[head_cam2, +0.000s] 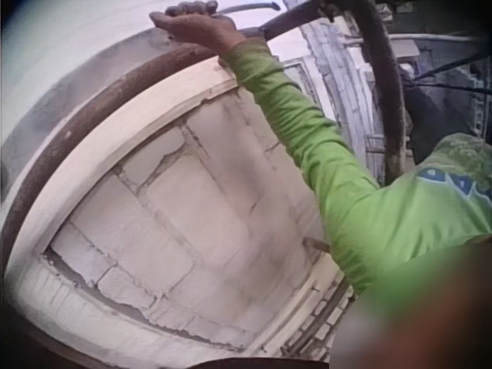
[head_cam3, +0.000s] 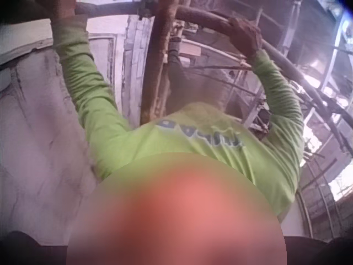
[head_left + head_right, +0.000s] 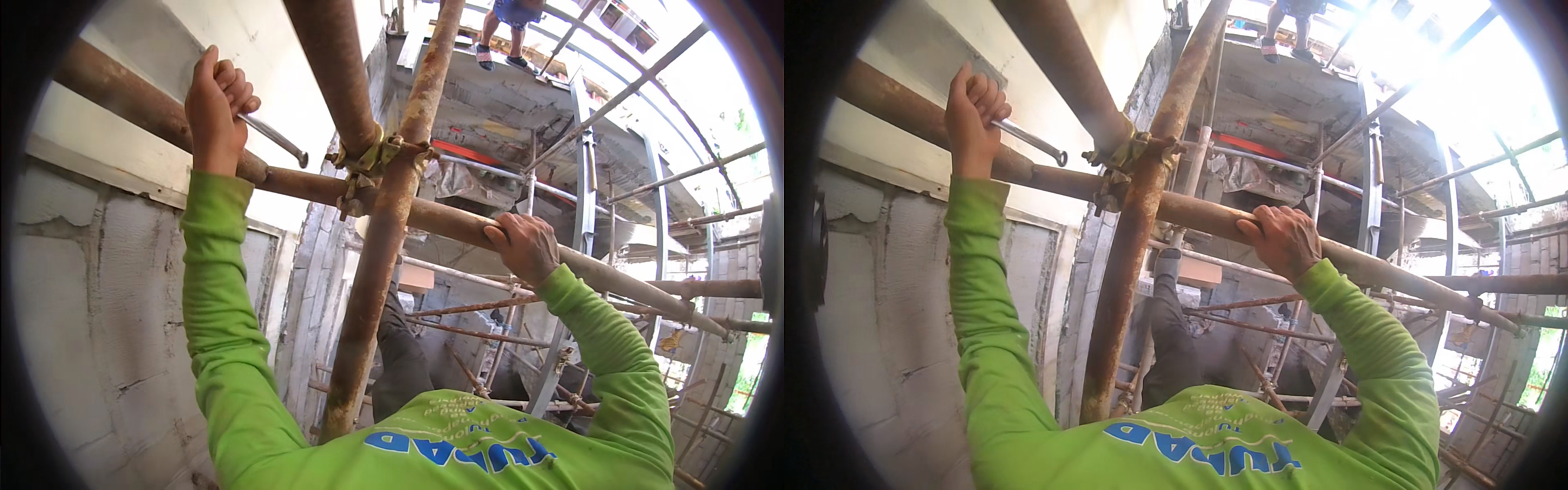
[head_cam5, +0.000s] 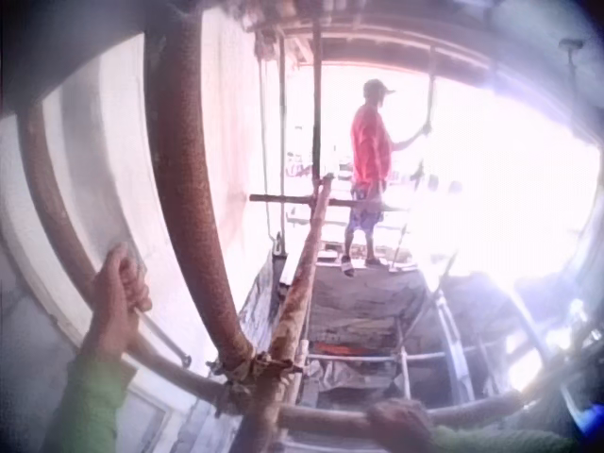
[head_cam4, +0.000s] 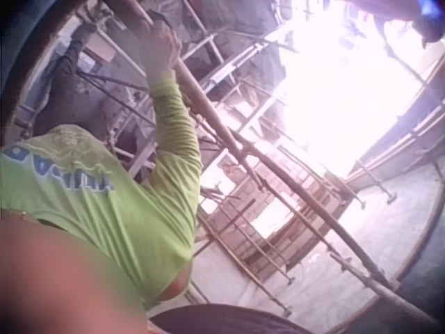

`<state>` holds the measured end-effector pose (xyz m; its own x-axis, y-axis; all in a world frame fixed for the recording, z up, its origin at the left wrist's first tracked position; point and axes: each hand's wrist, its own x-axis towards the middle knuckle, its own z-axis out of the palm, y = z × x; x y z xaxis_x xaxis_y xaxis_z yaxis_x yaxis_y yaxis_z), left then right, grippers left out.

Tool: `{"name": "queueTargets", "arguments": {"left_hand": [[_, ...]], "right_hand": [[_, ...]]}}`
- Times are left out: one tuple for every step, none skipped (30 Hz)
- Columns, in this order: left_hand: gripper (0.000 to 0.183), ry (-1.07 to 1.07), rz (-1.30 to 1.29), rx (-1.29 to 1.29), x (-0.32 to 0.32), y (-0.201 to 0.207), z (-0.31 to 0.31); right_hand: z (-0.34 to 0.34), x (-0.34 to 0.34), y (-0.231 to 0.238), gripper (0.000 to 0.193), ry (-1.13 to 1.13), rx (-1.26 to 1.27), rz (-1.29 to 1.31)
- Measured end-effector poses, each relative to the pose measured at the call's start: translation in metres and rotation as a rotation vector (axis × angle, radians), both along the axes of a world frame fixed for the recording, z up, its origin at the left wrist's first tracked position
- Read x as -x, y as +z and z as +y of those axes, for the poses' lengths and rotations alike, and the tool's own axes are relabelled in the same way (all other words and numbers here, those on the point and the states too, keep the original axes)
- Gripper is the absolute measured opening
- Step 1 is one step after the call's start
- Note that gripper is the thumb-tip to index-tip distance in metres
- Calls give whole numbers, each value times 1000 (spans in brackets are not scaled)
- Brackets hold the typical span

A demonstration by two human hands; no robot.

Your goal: The person uses a wrench to tighten couplers on metal scaffolding poles. They repeatedly position the wrench on the coupler, turn it to secure the joint, and reposition the tool to continue tightening.

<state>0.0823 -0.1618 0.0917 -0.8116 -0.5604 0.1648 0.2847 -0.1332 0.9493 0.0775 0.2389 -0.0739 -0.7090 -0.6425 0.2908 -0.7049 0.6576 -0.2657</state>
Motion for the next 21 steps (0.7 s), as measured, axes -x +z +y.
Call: {"name": "queueTargets", "arguments": {"left_hand": [[49, 44, -42, -32, 9, 7, 2], [49, 39, -61, -17, 16, 11, 3], [49, 56, -76, 10, 24, 13, 3], [47, 33, -115, 31, 31, 12, 3], [47, -28, -129, -16, 39, 9, 2], [46, 9, -165, -7, 48, 5, 1], [46, -37, -138, 59, 58, -2, 1], [44, -10, -134, 85, 68, -8, -1], [38, 13, -151, 58, 76, -15, -5], [31, 9, -117, 91, 84, -25, -7], [30, -56, -108, -31, 91, -31, -13], [41, -119, -99, -146, 96, -35, -20], [42, -192, -34, -106, 97, -40, -27], [42, -263, 1, -94, 98, -43, -34], [42, -325, -35, -114, 97, -44, -39], [41, -293, 65, 418, 94, -45, -42], [40, -258, 140, 963, 91, -43, -43], [39, -207, 166, 1164, 87, -43, -40], [38, -178, 140, 1199, 82, -39, -36], [37, -155, 53, 879, 79, -40, -27], [36, -168, -76, 634, 75, -37, -19]], "right_hand": [[1, 0, -1, 28, -2, 20, 2], [1, 0, -1, 29, -5, 39, -3], [2, 0, -2, 31, -3, 59, -10], [3, 0, -3, 35, -13, 44, -22], [3, 0, -3, 36, -9, 62, -16], [4, 1, -4, 37, -9, 65, -12], [5, 1, -4, 38, -9, 64, -6], [5, 1, -5, 39, -20, 55, -11], [6, 1, -5, 40, -30, 45, -17], [7, 1, -5, 41, -36, 28, -27], [7, 1, -6, 41, -40, 41, -26], [7, 1, -6, 42, -39, 47, -29], [8, 1, -6, 42, -38, 51, -32], [8, 1, -5, 42, -42, 47, -37], [8, 1, -5, 42, -44, 41, -44], [8, 1, -5, 42, -42, 36, -49], [8, 1, -4, 42, -46, 36, -49], [8, 0, -4, 42, -49, 36, -47], [8, 0, -3, 42, -49, 37, -46], [8, 0, -3, 42, -49, 40, -40], [8, 1, -3, 42, -46, 45, -37]]}}
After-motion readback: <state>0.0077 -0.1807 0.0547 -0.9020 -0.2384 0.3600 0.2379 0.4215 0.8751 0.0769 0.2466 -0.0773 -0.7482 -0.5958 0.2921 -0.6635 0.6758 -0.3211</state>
